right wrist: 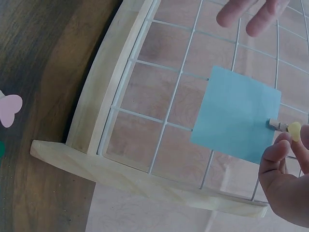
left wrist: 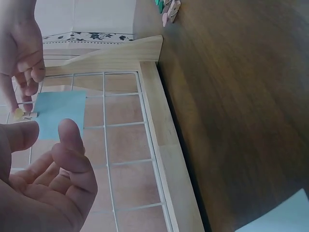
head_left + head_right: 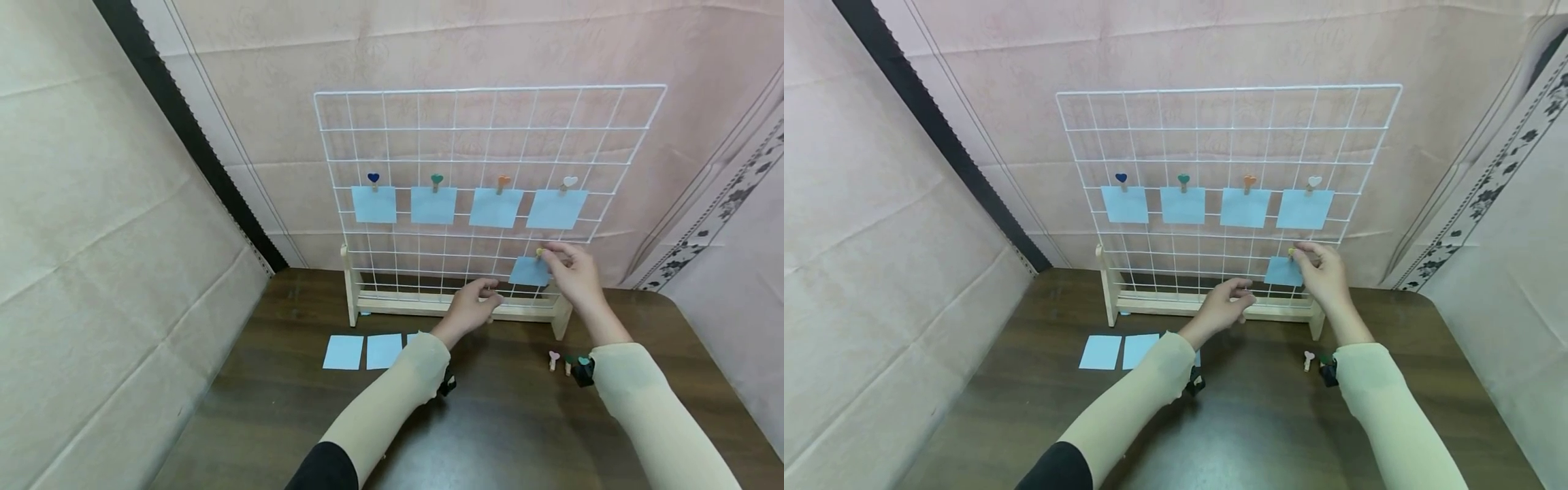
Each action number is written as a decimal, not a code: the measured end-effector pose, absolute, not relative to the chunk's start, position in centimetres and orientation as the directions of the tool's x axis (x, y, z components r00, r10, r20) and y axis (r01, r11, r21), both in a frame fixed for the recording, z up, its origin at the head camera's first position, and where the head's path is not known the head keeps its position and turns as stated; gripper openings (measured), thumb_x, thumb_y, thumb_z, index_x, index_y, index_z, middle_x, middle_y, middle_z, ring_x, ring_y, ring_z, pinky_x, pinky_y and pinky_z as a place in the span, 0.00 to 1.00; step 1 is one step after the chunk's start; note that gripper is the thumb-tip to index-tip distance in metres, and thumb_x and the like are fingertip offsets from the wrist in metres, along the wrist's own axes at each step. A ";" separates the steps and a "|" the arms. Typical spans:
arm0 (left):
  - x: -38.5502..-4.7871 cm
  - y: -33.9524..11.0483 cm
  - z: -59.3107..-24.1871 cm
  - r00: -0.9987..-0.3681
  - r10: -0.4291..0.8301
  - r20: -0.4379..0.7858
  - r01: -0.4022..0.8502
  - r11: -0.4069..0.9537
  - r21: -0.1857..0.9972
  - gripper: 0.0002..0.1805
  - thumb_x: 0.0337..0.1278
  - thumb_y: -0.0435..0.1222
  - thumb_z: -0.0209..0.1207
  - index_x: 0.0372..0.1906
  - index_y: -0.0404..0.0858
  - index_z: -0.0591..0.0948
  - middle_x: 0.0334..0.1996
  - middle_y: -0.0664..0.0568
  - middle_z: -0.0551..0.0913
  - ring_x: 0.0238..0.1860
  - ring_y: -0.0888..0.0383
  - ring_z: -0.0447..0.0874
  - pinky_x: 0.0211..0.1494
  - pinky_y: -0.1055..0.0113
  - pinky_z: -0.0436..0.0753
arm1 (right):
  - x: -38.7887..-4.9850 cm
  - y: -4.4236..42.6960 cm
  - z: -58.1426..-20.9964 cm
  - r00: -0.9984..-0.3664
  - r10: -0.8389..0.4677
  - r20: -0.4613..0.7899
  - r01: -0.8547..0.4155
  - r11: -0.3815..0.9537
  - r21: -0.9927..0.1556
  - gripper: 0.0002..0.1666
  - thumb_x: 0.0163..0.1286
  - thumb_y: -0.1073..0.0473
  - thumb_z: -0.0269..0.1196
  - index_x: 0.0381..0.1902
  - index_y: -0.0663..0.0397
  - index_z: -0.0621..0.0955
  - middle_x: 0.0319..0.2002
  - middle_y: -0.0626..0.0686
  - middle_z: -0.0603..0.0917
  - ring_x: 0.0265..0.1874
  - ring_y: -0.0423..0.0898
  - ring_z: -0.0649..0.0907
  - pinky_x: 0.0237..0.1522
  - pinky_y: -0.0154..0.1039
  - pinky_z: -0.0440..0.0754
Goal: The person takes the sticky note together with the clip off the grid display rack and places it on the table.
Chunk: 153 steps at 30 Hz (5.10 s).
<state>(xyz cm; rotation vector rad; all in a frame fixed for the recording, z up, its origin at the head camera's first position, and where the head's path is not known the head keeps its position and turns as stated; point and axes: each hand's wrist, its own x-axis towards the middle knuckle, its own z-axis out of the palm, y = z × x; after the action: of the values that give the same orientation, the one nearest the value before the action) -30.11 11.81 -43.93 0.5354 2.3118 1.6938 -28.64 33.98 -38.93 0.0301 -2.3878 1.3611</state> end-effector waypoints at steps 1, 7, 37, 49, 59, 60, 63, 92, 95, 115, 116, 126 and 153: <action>-30.2 11.9 -43.9 -0.906 0.423 0.036 0.158 0.258 0.953 0.23 0.79 0.40 0.60 0.73 0.43 0.77 0.60 0.48 0.85 0.30 0.50 0.88 0.39 0.61 0.86 | -28.6 34.0 -39.0 -0.925 0.169 0.339 -0.203 0.536 -0.820 0.26 0.84 0.52 0.57 0.68 0.67 0.79 0.65 0.68 0.73 0.37 0.35 0.81 0.29 0.27 0.78; -30.4 12.5 -43.7 -0.883 0.467 0.038 0.145 0.196 0.970 0.24 0.81 0.40 0.58 0.75 0.42 0.74 0.68 0.40 0.80 0.47 0.37 0.88 0.49 0.48 0.88 | -28.7 33.9 -39.2 -0.931 0.164 0.326 -0.187 0.551 -0.813 0.26 0.85 0.52 0.57 0.68 0.65 0.79 0.64 0.67 0.76 0.40 0.36 0.81 0.33 0.25 0.78; -32.8 15.5 -42.5 -0.902 0.424 -0.078 0.031 0.244 0.969 0.24 0.81 0.39 0.57 0.76 0.50 0.74 0.61 0.49 0.84 0.35 0.52 0.90 0.45 0.42 0.88 | -29.5 33.9 -39.3 -0.929 0.141 0.343 -0.215 0.549 -0.808 0.26 0.85 0.50 0.55 0.66 0.65 0.81 0.55 0.66 0.83 0.41 0.46 0.84 0.35 0.32 0.81; -33.0 16.3 -43.2 -0.941 0.337 -0.003 0.104 0.301 0.948 0.10 0.78 0.40 0.61 0.54 0.43 0.87 0.43 0.53 0.88 0.40 0.51 0.90 0.31 0.67 0.82 | -29.5 33.8 -39.3 -0.921 0.142 0.363 -0.242 0.524 -0.816 0.22 0.85 0.55 0.56 0.64 0.67 0.81 0.55 0.69 0.84 0.39 0.38 0.83 0.35 0.27 0.79; -32.9 16.7 -43.3 -0.951 0.306 0.040 0.147 0.334 0.931 0.08 0.79 0.40 0.60 0.44 0.44 0.87 0.36 0.49 0.87 0.29 0.65 0.80 0.33 0.69 0.79 | -29.3 33.8 -39.6 -0.903 0.156 0.399 -0.245 0.577 -0.779 0.21 0.84 0.56 0.58 0.62 0.66 0.83 0.57 0.65 0.80 0.35 0.34 0.78 0.27 0.27 0.74; -32.9 16.7 -43.3 -0.951 0.306 0.044 0.151 0.337 0.929 0.08 0.79 0.40 0.59 0.44 0.44 0.86 0.36 0.49 0.87 0.29 0.65 0.80 0.33 0.69 0.79 | -29.3 33.7 -39.5 -0.900 0.160 0.404 -0.245 0.582 -0.776 0.20 0.84 0.56 0.58 0.61 0.66 0.83 0.57 0.65 0.80 0.34 0.34 0.78 0.27 0.27 0.74; -32.8 16.6 -43.3 -0.951 0.305 0.049 0.158 0.345 0.925 0.08 0.79 0.40 0.59 0.45 0.43 0.86 0.35 0.50 0.87 0.29 0.65 0.80 0.33 0.69 0.79 | -29.1 33.5 -39.4 -0.891 0.178 0.418 -0.245 0.586 -0.772 0.19 0.83 0.56 0.60 0.59 0.65 0.85 0.54 0.64 0.81 0.34 0.32 0.78 0.29 0.27 0.74; -31.3 14.1 -43.9 -0.936 0.342 0.078 0.191 0.311 0.931 0.08 0.79 0.38 0.60 0.50 0.40 0.87 0.41 0.55 0.86 0.33 0.59 0.87 0.34 0.70 0.82 | -27.7 34.4 -39.6 -0.914 0.225 0.339 -0.175 0.535 -0.827 0.27 0.85 0.49 0.54 0.67 0.65 0.79 0.56 0.57 0.79 0.42 0.33 0.79 0.42 0.26 0.77; -31.0 13.8 -44.2 -0.934 0.346 0.091 0.207 0.316 0.926 0.08 0.78 0.37 0.61 0.48 0.39 0.88 0.35 0.56 0.85 0.30 0.62 0.84 0.34 0.69 0.81 | -27.3 34.7 -39.8 -0.917 0.234 0.323 -0.160 0.525 -0.836 0.27 0.86 0.49 0.54 0.67 0.66 0.78 0.57 0.56 0.77 0.43 0.31 0.78 0.43 0.25 0.77; -29.5 10.8 -45.6 -0.938 0.312 0.150 0.254 0.326 0.911 0.08 0.76 0.37 0.62 0.45 0.39 0.89 0.44 0.56 0.88 0.37 0.66 0.78 0.44 0.69 0.80 | -25.4 35.3 -42.1 -0.913 0.256 0.317 -0.161 0.488 -0.858 0.24 0.85 0.54 0.56 0.66 0.67 0.80 0.42 0.42 0.85 0.33 0.37 0.82 0.30 0.28 0.81; -29.5 10.6 -45.7 -0.939 0.311 0.150 0.254 0.329 0.910 0.08 0.76 0.37 0.62 0.45 0.39 0.89 0.43 0.56 0.88 0.38 0.66 0.78 0.44 0.69 0.81 | -25.2 35.2 -42.2 -0.914 0.254 0.317 -0.162 0.487 -0.858 0.24 0.85 0.54 0.56 0.66 0.66 0.80 0.41 0.39 0.84 0.33 0.37 0.82 0.30 0.28 0.80; -29.2 8.7 -46.7 -0.948 0.294 0.120 0.222 0.343 0.913 0.08 0.76 0.38 0.63 0.48 0.40 0.90 0.44 0.56 0.89 0.39 0.67 0.81 0.46 0.69 0.83 | -24.4 35.8 -43.7 -0.908 0.263 0.327 -0.157 0.509 -0.847 0.23 0.84 0.56 0.58 0.64 0.68 0.81 0.36 0.42 0.84 0.30 0.32 0.80 0.28 0.26 0.78; -28.1 6.4 -48.3 -0.957 0.283 0.057 0.147 0.310 0.939 0.08 0.74 0.38 0.64 0.48 0.38 0.90 0.40 0.56 0.88 0.40 0.64 0.83 0.47 0.65 0.85 | -22.0 37.5 -46.7 -0.944 0.243 0.225 -0.113 0.400 -0.909 0.21 0.83 0.57 0.59 0.60 0.73 0.78 0.35 0.33 0.85 0.29 0.34 0.81 0.23 0.32 0.79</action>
<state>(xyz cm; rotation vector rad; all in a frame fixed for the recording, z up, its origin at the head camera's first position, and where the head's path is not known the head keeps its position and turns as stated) -28.10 6.40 -48.27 0.4039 2.4440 1.7318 -22.02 37.54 -46.68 -0.1128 -2.3404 1.5575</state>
